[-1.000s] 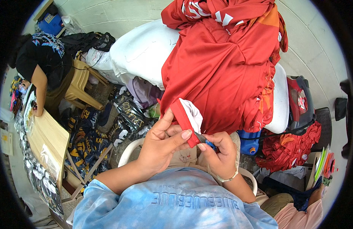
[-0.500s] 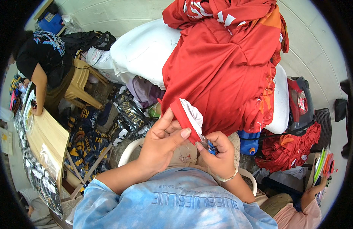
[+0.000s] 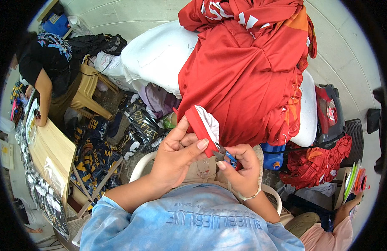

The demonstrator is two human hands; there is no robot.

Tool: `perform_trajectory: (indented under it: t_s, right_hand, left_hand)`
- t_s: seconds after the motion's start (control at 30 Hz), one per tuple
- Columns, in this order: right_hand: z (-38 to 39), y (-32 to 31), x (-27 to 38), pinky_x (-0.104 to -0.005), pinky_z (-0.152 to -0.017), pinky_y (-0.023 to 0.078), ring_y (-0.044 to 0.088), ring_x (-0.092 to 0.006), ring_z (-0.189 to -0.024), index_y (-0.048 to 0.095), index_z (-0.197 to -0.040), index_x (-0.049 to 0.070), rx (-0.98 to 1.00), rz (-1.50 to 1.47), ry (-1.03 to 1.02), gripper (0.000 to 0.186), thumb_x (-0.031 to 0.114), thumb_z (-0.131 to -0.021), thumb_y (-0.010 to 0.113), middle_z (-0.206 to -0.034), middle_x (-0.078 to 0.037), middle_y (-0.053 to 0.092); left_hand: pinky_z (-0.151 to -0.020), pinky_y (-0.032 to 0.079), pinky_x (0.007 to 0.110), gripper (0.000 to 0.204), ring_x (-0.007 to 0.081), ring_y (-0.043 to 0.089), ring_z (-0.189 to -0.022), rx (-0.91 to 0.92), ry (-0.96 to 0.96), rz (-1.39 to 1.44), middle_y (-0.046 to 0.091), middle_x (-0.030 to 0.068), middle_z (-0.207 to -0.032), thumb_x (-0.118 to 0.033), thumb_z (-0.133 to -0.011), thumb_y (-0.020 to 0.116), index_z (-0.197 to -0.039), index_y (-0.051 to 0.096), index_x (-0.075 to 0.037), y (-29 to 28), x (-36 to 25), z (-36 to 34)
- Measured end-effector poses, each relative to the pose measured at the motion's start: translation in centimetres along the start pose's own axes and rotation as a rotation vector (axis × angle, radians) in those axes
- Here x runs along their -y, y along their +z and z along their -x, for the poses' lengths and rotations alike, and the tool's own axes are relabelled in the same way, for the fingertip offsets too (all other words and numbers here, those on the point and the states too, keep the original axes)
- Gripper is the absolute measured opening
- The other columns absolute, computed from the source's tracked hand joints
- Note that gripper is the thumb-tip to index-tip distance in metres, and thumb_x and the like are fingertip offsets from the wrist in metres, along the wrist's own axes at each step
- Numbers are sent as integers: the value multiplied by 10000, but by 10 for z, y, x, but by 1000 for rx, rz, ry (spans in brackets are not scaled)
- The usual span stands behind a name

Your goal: The person uses a small blue utility knife to cut along the white inner lining of a red garment. They repeatedly open the garment, position the blade, and make short cuts along the seam while holding the fabric taut with the other hand.

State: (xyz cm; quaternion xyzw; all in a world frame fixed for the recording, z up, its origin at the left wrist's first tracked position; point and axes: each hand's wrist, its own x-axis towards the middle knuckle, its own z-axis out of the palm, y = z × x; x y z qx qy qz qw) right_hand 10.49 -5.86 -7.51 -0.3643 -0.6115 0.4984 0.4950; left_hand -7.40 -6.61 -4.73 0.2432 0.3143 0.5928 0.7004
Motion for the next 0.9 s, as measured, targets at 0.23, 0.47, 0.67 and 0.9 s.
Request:
perform_trajectory:
  t_s: [0.23, 0.47, 0.67, 0.9]
  right_hand:
    - [1, 1, -2, -210, -605, 455, 561, -68, -667, 601, -982, -12, -32, 113, -61, 316, 99, -751, 786, -779, -33, 626]
    - [0, -2, 3, -215, -596, 455, 562, -73, -656, 617, -974, -11, -8, 152, -81, 302, 98, -748, 786, -766, -31, 618]
    - [-1, 1, 2, -211, -572, 442, 553, -68, -631, 618, -964, -9, -34, 87, -75, 278, 105, -764, 774, -733, -26, 615]
    - [1, -1, -3, -200, -544, 422, 544, -82, -598, 629, -945, 9, -45, 157, -33, 227, 121, -793, 754, -712, -22, 611]
  left_hand:
    - [-886, 515, 290, 624, 137, 589, -1066, 10, 9, -21, 603, 97, -1188, 11, -905, 558, -1450, 272, -93, 1, 2, 2]
    - [-861, 508, 270, 628, 121, 592, -1035, 25, 16, -55, 609, 93, -1174, 27, -903, 553, -1453, 272, -88, 2, 2, 2]
    - [-860, 503, 271, 624, 123, 591, -1032, 45, 42, -84, 612, 100, -1164, 34, -899, 554, -1449, 280, -78, 4, 2, 4]
    - [-874, 495, 270, 607, 137, 583, -1060, 31, 19, -87, 607, 111, -1177, 39, -896, 555, -1437, 294, -50, 3, 0, 4]
